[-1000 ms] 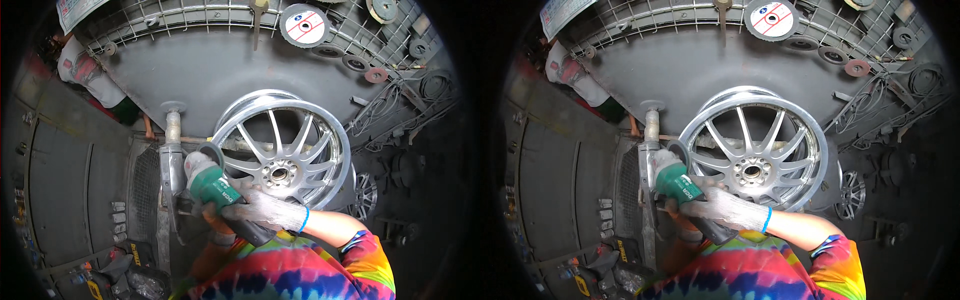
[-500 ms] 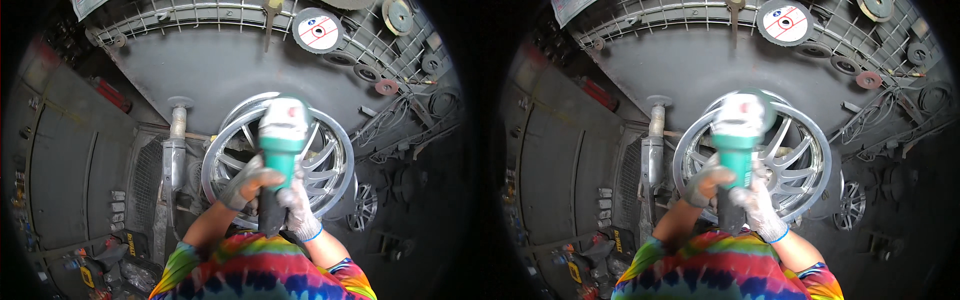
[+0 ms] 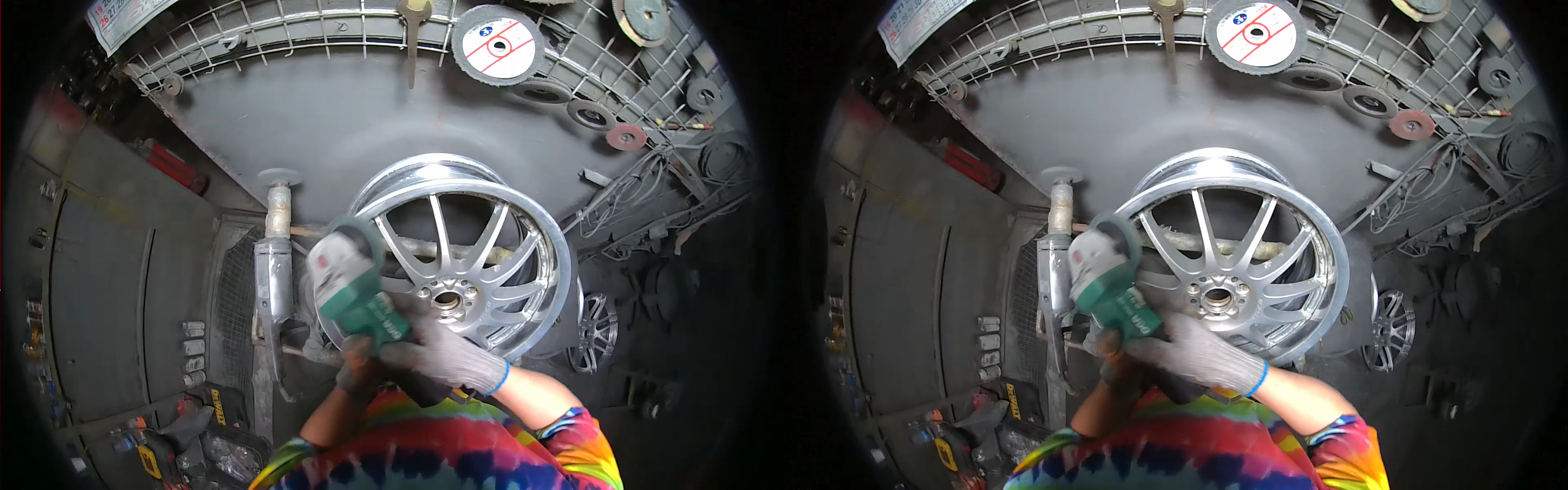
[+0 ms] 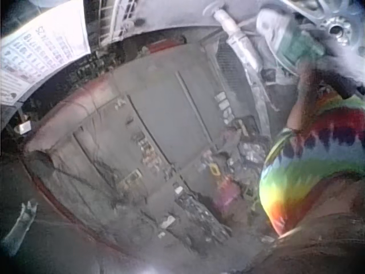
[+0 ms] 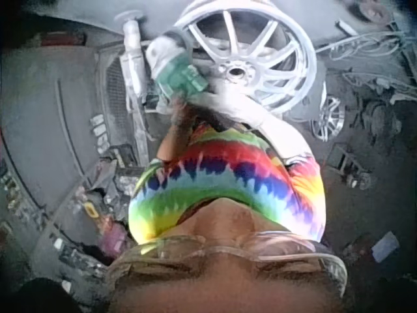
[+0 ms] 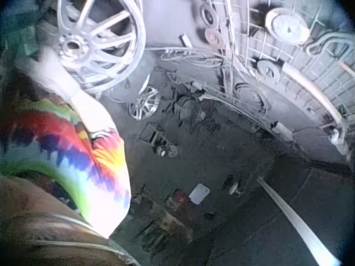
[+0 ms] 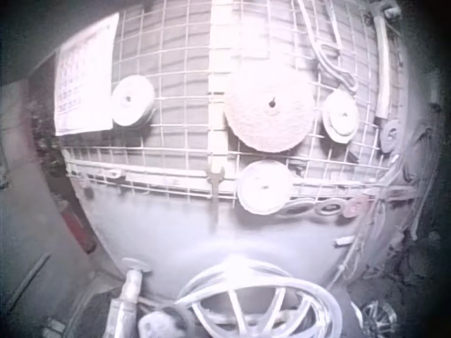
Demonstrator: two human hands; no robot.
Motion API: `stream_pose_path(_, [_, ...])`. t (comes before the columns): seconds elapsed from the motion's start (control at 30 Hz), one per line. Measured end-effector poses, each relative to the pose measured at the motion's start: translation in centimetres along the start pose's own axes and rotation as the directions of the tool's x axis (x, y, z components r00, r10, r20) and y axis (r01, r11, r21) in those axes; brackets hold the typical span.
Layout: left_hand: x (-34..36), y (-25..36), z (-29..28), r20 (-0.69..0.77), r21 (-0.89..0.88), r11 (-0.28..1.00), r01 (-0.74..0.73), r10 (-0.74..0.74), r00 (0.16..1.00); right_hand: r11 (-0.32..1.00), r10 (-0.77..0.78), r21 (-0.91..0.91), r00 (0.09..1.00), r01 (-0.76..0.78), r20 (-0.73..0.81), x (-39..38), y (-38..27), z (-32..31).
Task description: The person sands the outer rim of a car wheel using a handheld power grinder.
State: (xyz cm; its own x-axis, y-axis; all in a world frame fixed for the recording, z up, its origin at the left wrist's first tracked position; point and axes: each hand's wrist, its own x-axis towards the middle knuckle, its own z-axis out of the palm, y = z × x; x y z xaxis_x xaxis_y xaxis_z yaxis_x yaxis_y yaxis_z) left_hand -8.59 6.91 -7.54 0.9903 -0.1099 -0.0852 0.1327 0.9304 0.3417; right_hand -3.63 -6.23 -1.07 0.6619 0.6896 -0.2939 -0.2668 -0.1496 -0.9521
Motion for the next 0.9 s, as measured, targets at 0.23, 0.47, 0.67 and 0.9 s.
stream_pose_path(0.23, [8.9,-0.8,2.3,0.237,0.516,0.810,0.279,-0.448,0.862,0.779,0.038,0.581,0.906,0.237,-0.421,-3.6,3.2,-0.9])
stream_pose_path(0.47, [2.2,-0.9,-4.1,0.076,0.255,0.954,0.158,-0.183,0.980,0.973,-0.184,0.095,0.955,0.211,-0.233,-1.1,2.8,-1.0])
stream_pose_path(0.67, [0.9,-0.7,-2.6,-0.008,0.108,0.983,-0.146,0.148,0.989,0.983,0.182,-0.027,0.976,-0.180,0.117,0.5,0.0,-0.5])
stream_pose_path(0.9, [6.1,0.1,1.6,-0.159,0.502,0.802,0.322,-0.281,0.947,0.962,-0.138,0.172,0.923,0.211,-0.360,-2.7,2.1,-1.9])
